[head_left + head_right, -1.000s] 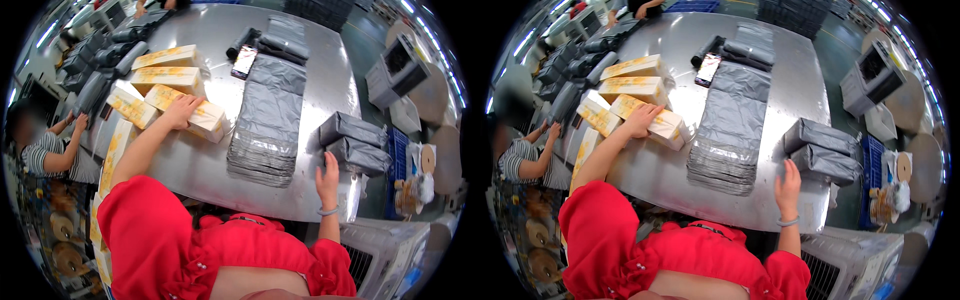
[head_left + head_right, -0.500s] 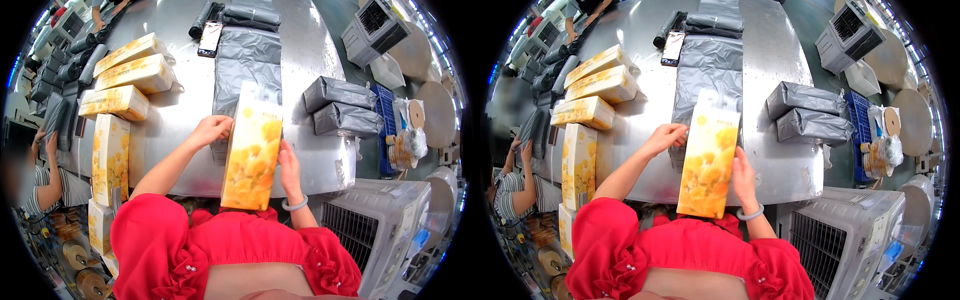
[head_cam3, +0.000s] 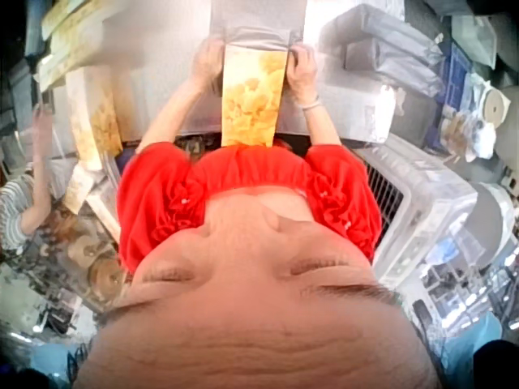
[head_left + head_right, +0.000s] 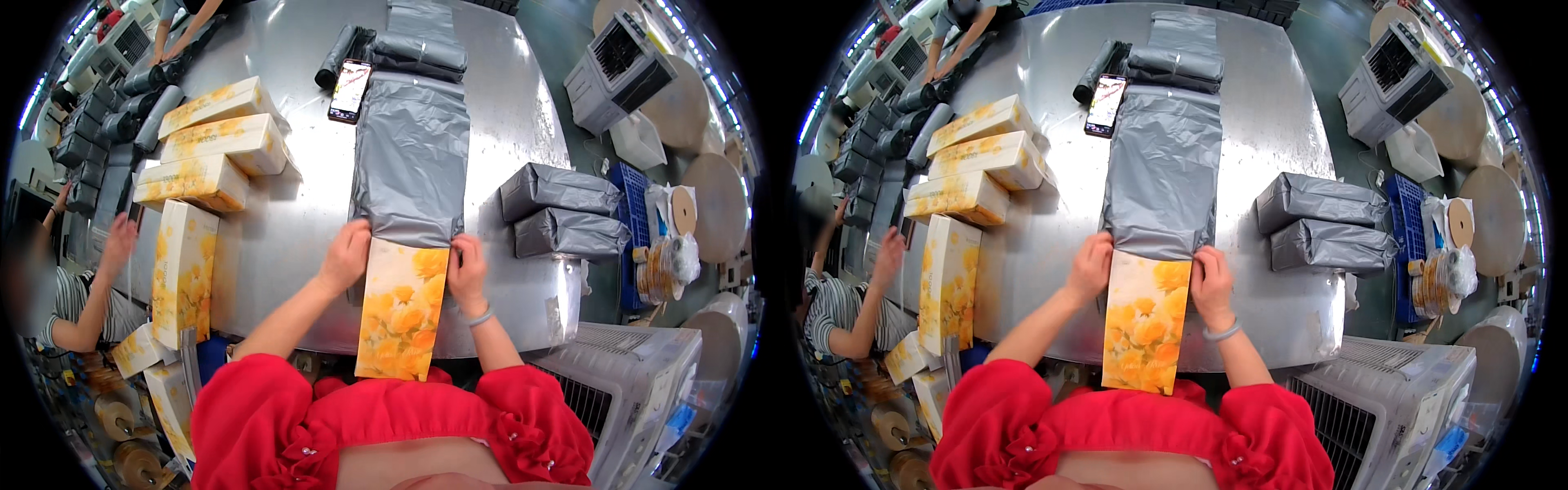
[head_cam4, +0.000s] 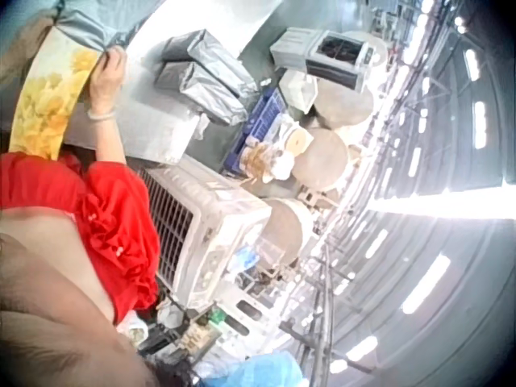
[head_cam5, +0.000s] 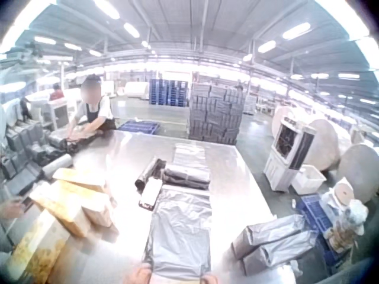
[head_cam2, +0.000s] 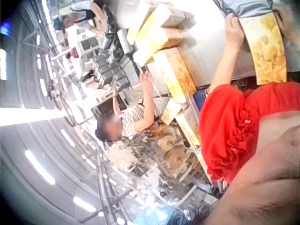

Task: The person places yellow boxes into gray plastic shipping bags, seals the bags, and stacks the packaged items on a metal work table.

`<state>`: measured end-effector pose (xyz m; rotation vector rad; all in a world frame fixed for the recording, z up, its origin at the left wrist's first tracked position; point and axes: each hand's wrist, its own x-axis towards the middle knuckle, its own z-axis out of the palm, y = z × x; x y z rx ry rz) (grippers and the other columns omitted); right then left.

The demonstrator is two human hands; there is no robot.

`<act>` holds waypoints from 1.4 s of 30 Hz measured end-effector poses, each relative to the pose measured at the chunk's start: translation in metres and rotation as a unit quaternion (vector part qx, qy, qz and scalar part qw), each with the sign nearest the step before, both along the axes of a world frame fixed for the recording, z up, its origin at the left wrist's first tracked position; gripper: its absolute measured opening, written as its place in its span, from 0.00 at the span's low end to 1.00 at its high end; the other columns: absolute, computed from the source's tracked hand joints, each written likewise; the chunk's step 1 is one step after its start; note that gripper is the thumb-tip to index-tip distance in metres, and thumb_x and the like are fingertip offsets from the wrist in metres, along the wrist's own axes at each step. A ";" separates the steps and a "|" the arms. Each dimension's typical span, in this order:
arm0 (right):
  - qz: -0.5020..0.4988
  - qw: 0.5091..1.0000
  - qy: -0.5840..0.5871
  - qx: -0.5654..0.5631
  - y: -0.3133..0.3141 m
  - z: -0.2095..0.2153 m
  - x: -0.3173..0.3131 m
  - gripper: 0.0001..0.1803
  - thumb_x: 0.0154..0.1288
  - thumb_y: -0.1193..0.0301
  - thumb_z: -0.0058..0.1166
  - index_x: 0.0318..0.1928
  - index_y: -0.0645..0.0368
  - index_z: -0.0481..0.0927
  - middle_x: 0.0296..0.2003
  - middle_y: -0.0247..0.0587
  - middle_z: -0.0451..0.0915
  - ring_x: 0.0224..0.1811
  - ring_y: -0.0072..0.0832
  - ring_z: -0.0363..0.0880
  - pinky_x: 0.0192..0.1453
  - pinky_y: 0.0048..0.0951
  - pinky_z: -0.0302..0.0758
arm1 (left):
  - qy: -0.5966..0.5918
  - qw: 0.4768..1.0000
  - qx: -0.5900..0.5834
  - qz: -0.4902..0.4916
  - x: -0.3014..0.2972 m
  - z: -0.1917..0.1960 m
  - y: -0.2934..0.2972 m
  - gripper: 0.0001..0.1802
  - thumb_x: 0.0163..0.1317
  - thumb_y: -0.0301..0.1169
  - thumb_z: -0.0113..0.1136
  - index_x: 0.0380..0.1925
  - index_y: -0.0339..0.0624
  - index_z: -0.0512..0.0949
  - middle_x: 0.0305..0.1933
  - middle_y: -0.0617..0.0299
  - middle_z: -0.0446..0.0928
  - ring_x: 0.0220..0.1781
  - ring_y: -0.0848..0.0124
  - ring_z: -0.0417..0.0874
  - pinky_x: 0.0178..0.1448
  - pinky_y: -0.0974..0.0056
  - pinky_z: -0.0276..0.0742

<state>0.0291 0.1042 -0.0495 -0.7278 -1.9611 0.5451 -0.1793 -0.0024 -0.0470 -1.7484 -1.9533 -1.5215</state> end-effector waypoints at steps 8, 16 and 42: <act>0.025 0.926 -0.363 -0.099 0.004 -0.002 0.025 0.05 0.53 0.72 0.50 0.28 0.59 0.76 0.28 0.51 0.78 0.34 0.48 0.78 0.33 0.45 0.74 | -0.007 0.920 -0.391 -0.027 0.003 -0.001 -0.007 0.11 0.59 0.36 0.51 0.33 0.40 0.75 0.34 0.44 0.78 0.39 0.44 0.78 0.40 0.47 0.74; 0.094 0.937 -0.282 -0.184 -0.079 0.005 0.093 0.07 0.56 0.68 0.51 0.29 0.58 0.78 0.22 0.52 0.77 0.25 0.53 0.76 0.30 0.47 0.73 | -0.104 0.855 -0.508 0.003 0.048 -0.016 -0.124 0.19 0.53 0.45 0.60 0.22 0.38 0.77 0.28 0.46 0.78 0.33 0.45 0.79 0.34 0.48 0.73; 0.242 0.904 -0.343 0.075 -0.020 0.045 0.121 0.30 0.56 0.79 0.49 0.62 0.54 0.67 0.64 0.45 0.64 0.63 0.38 0.67 0.65 0.41 0.66 | 0.106 0.765 -0.628 -0.095 0.044 0.009 -0.247 0.20 0.51 0.28 0.57 0.47 0.41 0.73 0.53 0.49 0.72 0.54 0.55 0.75 0.54 0.57 0.73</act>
